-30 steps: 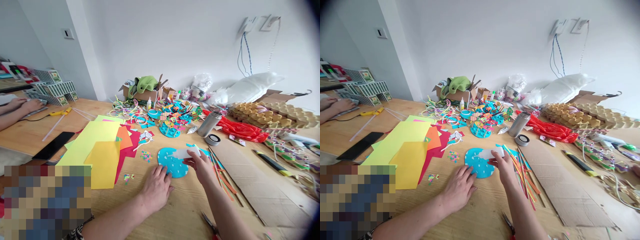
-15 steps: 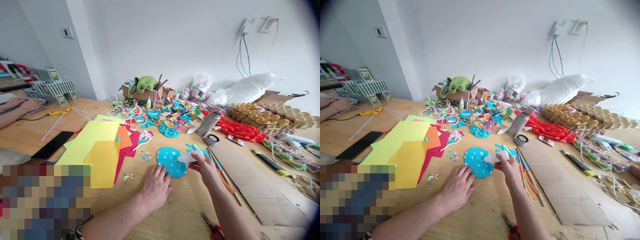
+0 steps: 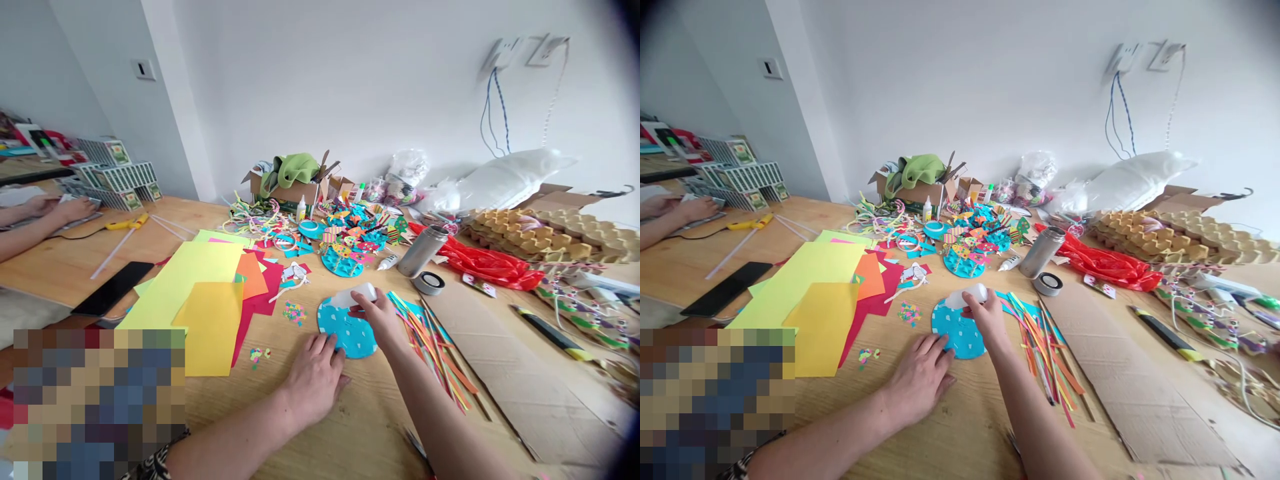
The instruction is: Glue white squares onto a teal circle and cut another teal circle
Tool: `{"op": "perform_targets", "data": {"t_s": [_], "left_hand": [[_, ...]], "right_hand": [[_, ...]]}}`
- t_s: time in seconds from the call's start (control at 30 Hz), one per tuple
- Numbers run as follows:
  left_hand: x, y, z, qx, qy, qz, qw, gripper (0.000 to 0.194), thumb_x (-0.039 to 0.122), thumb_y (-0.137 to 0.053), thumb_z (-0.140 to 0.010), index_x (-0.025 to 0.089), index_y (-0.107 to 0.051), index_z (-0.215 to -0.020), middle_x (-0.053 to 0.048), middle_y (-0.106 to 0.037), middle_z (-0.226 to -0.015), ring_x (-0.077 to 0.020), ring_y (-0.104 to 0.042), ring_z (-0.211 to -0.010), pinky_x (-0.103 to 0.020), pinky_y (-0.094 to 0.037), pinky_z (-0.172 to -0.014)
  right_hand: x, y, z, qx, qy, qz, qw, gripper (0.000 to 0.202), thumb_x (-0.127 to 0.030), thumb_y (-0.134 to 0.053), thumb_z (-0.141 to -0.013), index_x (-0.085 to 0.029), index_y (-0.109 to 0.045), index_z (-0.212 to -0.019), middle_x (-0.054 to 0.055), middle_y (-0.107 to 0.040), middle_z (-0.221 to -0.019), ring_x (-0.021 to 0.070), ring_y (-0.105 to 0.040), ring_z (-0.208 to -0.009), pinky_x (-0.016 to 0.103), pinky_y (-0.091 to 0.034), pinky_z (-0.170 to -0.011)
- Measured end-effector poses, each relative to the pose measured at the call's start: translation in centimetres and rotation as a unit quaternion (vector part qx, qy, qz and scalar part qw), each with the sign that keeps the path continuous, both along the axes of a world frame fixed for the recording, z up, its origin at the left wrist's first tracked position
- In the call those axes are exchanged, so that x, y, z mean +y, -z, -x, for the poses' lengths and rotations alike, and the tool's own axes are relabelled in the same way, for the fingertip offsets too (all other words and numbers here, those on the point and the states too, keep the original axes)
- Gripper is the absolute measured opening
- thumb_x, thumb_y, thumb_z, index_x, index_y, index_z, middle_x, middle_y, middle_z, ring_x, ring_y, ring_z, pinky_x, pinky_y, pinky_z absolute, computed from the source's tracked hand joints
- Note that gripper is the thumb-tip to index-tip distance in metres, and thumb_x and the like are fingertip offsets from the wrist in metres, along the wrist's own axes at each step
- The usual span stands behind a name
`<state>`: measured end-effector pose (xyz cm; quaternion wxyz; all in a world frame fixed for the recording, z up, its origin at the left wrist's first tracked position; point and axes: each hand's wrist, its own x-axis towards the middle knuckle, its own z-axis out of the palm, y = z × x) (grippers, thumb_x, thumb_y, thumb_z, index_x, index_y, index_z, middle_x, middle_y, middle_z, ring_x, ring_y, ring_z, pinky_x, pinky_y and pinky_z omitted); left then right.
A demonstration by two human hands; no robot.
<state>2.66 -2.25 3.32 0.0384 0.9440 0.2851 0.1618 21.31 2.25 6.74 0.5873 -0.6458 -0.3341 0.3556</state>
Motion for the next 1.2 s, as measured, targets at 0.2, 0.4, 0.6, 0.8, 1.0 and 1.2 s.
{"op": "perform_targets", "data": {"t_s": [0.2, 0.4, 0.6, 0.8, 1.0, 1.2], "left_hand": [[0.0, -0.2, 0.1, 0.0, 0.0, 0.004, 1.0, 0.041, 0.04, -0.043, -0.094, 0.013, -0.057, -0.122, -0.015, -0.053, -0.131, -0.0288, -0.045, -0.118, -0.043, -0.035, -0.1], [0.0, -0.2, 0.0, 0.002, -0.001, 0.005, 1.0, 0.041, 0.04, -0.044, -0.093, 0.013, -0.057, -0.121, -0.015, -0.053, -0.131, -0.0288, -0.045, -0.118, -0.043, -0.034, -0.101], [-0.1, 0.0, 0.0, 0.007, -0.001, 0.009, 1.0, 0.042, 0.041, -0.046, -0.093, 0.012, -0.056, -0.122, -0.015, -0.053, -0.131, -0.0303, -0.044, -0.121, -0.045, -0.034, -0.103], [-0.3, 0.0, 0.0, -0.007, -0.008, 0.019, 1.0, 0.042, 0.038, -0.048, -0.092, 0.011, -0.056, -0.122, -0.017, -0.051, -0.129, -0.0305, -0.045, -0.12, -0.043, -0.036, -0.103], [-0.3, 0.0, -0.1, 0.005, -0.006, 0.016, 1.0, 0.041, 0.038, -0.049, -0.091, 0.011, -0.056, -0.121, -0.015, -0.056, -0.118, -0.0309, -0.046, -0.118, -0.044, -0.037, -0.102], [-0.2, -0.1, -0.1, 0.013, -0.005, 0.014, 1.0, 0.042, 0.038, -0.05, -0.091, 0.011, -0.056, -0.122, -0.016, -0.056, -0.119, -0.0314, -0.045, -0.119, -0.045, -0.036, -0.102]], "right_hand": [[0.1, 0.5, -0.2, -0.061, 0.016, -0.007, 0.998, 0.038, -0.045, -0.072, -0.067, -0.02, -0.048, -0.084, -0.005, -0.061, -0.061, 0.0157, -0.064, -0.052, 0.029, -0.054, -0.053], [-0.4, 0.1, 0.1, -0.074, 0.0, -0.006, 0.997, 0.039, -0.046, -0.072, -0.067, -0.021, -0.048, -0.083, -0.004, -0.062, -0.06, 0.0172, -0.065, -0.052, 0.029, -0.052, -0.051], [-0.9, -0.1, 0.5, -0.065, -0.034, 0.012, 0.997, 0.035, -0.043, -0.073, -0.065, -0.02, -0.05, -0.08, -0.003, -0.063, -0.062, 0.017, -0.063, -0.049, 0.028, -0.052, -0.047], [-1.2, -0.4, 0.5, -0.068, -0.039, 0.021, 0.997, 0.033, -0.041, -0.072, -0.067, -0.02, -0.049, -0.08, -0.002, -0.062, -0.062, 0.0176, -0.064, -0.05, 0.029, -0.053, -0.048], [-0.7, -0.4, 0.5, -0.06, -0.03, 0.021, 0.998, 0.031, -0.039, -0.071, -0.068, -0.02, -0.05, -0.081, -0.003, -0.062, -0.062, 0.0165, -0.064, -0.05, 0.029, -0.054, -0.048], [-0.3, 0.0, 0.3, -0.053, -0.021, 0.013, 0.998, 0.031, -0.04, -0.07, -0.069, -0.02, -0.05, -0.082, -0.002, -0.062, -0.068, 0.0157, -0.065, -0.054, 0.029, -0.055, -0.052]]}}
